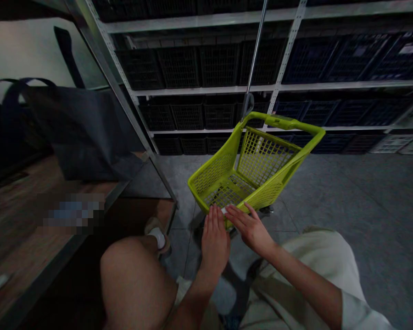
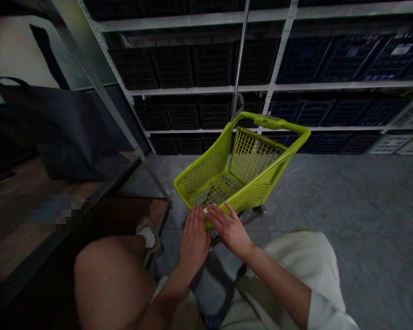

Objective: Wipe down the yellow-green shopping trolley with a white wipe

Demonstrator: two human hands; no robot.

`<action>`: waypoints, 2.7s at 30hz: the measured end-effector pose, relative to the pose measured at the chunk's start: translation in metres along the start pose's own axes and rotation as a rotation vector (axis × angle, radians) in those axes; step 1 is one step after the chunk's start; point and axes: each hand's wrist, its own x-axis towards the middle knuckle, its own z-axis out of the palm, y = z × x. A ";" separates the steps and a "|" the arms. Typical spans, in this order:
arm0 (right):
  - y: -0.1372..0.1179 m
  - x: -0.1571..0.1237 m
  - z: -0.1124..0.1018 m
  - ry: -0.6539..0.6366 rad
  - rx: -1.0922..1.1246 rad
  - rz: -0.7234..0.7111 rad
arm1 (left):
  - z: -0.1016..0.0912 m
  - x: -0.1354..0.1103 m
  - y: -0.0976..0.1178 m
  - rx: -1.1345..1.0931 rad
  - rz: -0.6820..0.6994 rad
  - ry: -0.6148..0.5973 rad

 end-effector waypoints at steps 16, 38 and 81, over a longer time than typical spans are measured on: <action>-0.012 -0.018 0.006 0.036 -0.034 0.292 | 0.004 -0.020 0.015 0.022 0.012 -0.006; 0.042 -0.032 -0.014 0.020 -0.090 0.307 | 0.004 -0.019 0.022 0.038 0.000 0.004; 0.024 -0.028 -0.003 -0.014 -0.034 0.188 | 0.001 -0.017 0.022 -0.025 0.002 0.011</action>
